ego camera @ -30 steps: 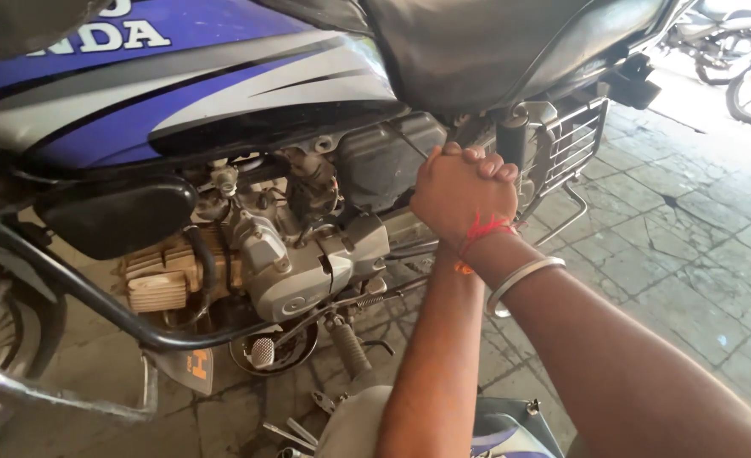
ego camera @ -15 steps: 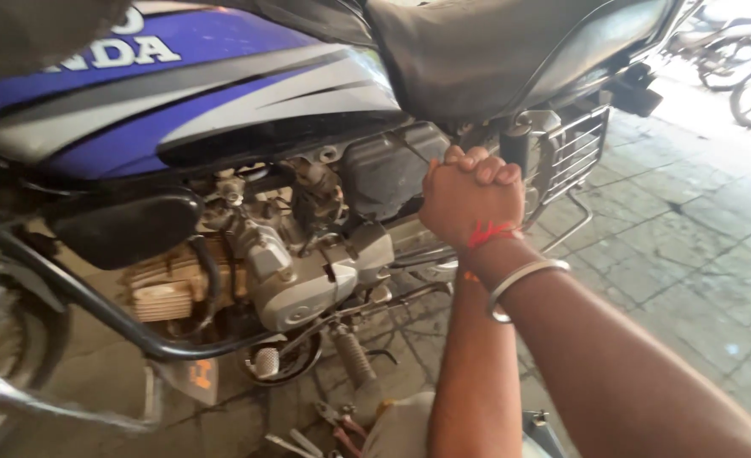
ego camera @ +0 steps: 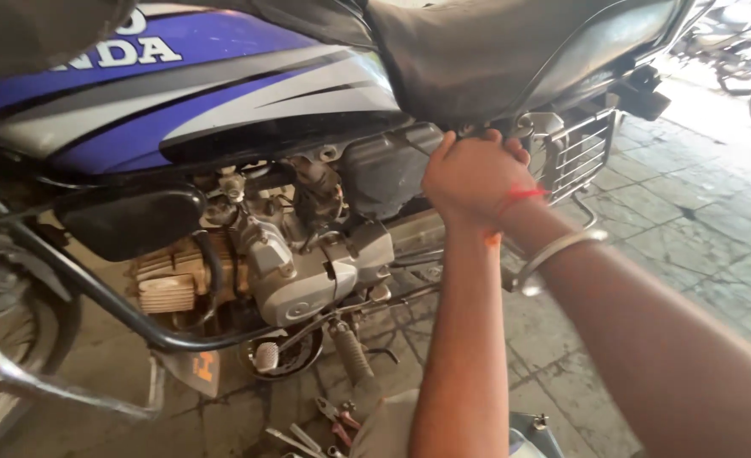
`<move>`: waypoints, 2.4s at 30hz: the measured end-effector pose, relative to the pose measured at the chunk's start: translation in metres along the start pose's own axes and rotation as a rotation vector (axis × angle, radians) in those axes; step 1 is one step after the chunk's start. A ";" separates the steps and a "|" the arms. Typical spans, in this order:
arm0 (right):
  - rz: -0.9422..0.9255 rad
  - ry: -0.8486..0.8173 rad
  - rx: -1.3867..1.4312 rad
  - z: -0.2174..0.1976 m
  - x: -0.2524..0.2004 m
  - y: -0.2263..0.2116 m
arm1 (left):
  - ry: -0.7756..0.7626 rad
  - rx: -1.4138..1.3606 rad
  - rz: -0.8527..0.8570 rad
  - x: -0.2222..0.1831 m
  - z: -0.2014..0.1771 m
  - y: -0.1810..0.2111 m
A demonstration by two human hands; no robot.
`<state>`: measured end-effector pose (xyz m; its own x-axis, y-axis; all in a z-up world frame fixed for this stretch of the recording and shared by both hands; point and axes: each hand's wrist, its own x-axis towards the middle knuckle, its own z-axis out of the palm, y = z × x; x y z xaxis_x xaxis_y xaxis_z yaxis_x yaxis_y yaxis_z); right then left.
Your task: Removing side panels and working on motorcycle engine components.
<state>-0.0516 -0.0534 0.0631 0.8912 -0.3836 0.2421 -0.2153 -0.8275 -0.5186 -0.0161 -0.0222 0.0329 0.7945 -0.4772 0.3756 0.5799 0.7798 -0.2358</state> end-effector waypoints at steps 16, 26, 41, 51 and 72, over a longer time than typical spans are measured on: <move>0.491 -0.869 1.652 -0.001 0.002 0.024 | 0.603 0.866 -0.075 0.035 -0.045 0.092; 0.474 -0.418 1.011 0.041 0.029 0.024 | 0.391 0.786 -0.148 -0.031 0.002 0.042; 0.064 0.192 -0.184 0.032 -0.009 -0.020 | -0.089 0.249 -0.369 -0.016 -0.028 0.032; -0.046 0.426 -0.404 0.055 -0.020 -0.029 | -0.119 0.060 -0.104 -0.022 -0.037 0.025; -0.297 0.362 -0.491 0.052 -0.002 0.012 | -0.138 0.217 -0.007 -0.022 -0.035 0.023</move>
<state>-0.0351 -0.0413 0.0138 0.7688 -0.1535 0.6207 -0.2146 -0.9764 0.0243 -0.0138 -0.0080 -0.0120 0.7499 -0.4344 0.4991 0.5210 0.8526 -0.0409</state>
